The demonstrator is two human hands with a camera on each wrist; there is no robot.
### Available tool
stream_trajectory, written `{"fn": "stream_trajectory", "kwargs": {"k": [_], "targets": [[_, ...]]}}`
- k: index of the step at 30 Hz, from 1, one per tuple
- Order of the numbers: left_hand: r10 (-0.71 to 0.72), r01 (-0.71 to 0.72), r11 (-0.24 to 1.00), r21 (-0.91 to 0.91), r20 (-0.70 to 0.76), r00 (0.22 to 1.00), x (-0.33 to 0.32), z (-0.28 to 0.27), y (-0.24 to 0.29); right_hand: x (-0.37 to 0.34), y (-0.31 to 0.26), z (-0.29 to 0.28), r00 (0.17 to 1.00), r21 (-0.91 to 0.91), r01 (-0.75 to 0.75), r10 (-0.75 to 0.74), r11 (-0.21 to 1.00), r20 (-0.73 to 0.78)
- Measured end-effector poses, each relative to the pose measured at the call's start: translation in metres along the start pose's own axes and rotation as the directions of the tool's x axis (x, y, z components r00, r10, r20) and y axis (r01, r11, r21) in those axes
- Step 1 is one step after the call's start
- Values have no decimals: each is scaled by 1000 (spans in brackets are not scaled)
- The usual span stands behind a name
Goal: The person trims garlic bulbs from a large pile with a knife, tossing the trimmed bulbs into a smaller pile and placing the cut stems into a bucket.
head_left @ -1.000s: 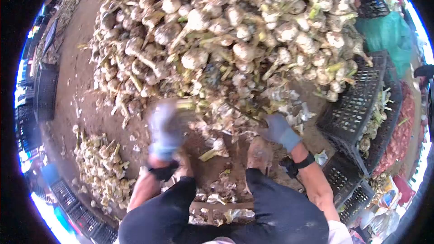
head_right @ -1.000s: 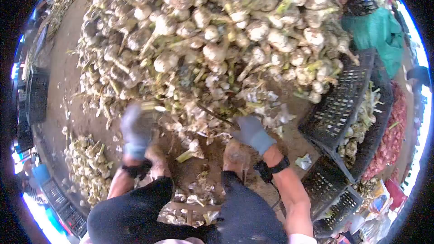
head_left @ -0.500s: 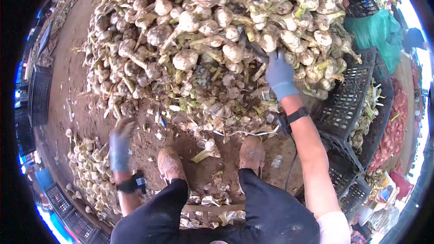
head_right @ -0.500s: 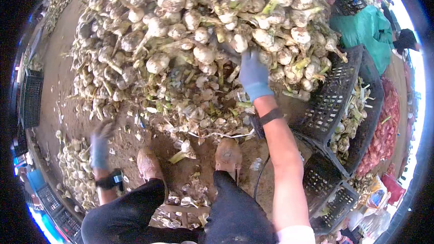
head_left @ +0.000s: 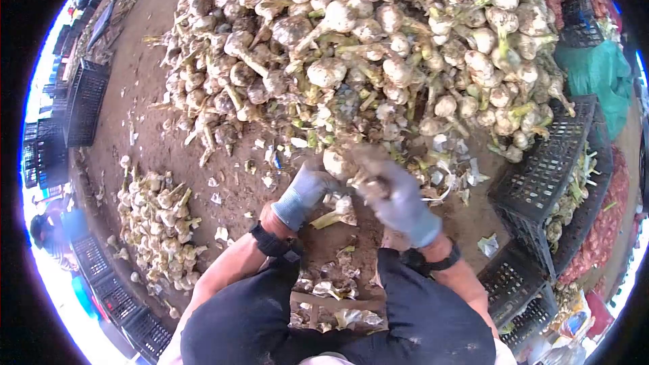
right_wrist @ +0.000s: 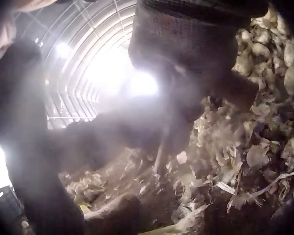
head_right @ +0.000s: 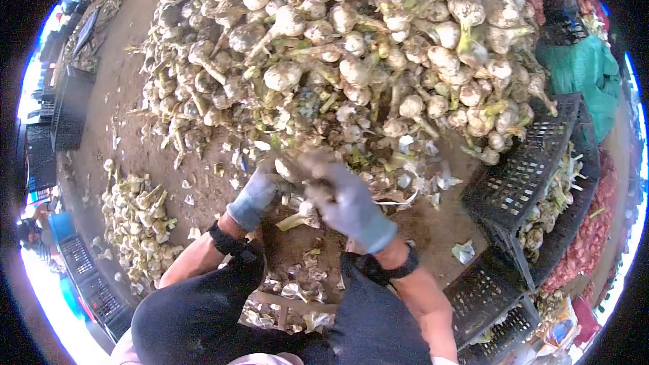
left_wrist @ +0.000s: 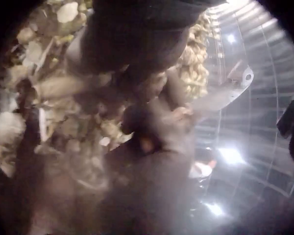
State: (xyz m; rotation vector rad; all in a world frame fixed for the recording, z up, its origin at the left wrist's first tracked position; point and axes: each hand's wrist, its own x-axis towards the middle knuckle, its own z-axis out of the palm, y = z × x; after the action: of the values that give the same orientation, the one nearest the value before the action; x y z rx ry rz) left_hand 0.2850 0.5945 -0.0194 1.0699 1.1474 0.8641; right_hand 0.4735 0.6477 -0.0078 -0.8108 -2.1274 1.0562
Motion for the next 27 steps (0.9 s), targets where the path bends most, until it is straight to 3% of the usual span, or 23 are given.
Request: {"fn": "stream_trajectory", "kwargs": {"k": [1,2,3,4,5,6,7,10,11,13,14,17,18,19,21,23,25,26,27], "targets": [[-41,30,996,-88,-122,992,-1,0,-7,3,4,-6,996,50,49,-45,998,-81],[-89,47,983,-180,-235,968,-3,-2,-12,-6,-2,-24,988,-232,-114,134,966,76],[-95,53,982,-179,-236,967,-4,-2,-13,-8,-3,-22,988,-227,-117,137,967,77],[162,-97,942,322,-181,970,-4,-1,-15,-9,-3,-21,982,-292,-117,155,949,111],[358,-247,642,726,1,934,-3,1,-16,-11,-4,-20,974,-359,-120,180,926,139],[136,-157,849,504,79,988,-4,1,-12,-8,-7,-17,972,-389,-120,187,913,139],[130,-156,849,505,86,988,-3,2,-14,-5,-10,-15,972,-387,-128,193,913,134],[339,-298,564,770,113,934,-1,6,-20,2,-19,-9,966,-533,-106,214,839,145],[333,-295,560,774,116,936,-4,7,-19,3,-18,-7,967,-526,-109,213,844,142],[171,-130,812,569,-19,985,-14,8,-18,4,-13,-5,967,-577,-16,159,817,197],[161,-119,813,570,-24,987,-16,9,-19,4,-10,-4,983,-595,48,66,802,168],[238,-207,667,716,58,969,-18,6,-27,8,3,-6,990,-580,98,-17,809,143],[22,-19,927,376,-5,1000,-15,6,-28,7,4,-4,988,-576,113,-31,810,149],[16,-13,926,378,-4,1000,-14,5,-27,8,7,-5,989,-571,108,-28,813,147],[44,-87,799,595,87,995,-12,4,-23,5,12,-9,981,-543,142,-43,828,191],[36,-52,832,553,41,999,-10,2,-34,4,16,-11,978,-546,129,-16,827,208],[188,-147,696,703,19,982,-2,3,-17,4,23,-21,983,-429,98,-19,898,185],[-29,23,992,-128,-46,999,-4,12,0,-6,51,-36,952,-568,-18,188,823,241],[219,-221,974,55,50,974,-6,16,36,-18,78,-51,885,-700,-107,389,706,257]]}}
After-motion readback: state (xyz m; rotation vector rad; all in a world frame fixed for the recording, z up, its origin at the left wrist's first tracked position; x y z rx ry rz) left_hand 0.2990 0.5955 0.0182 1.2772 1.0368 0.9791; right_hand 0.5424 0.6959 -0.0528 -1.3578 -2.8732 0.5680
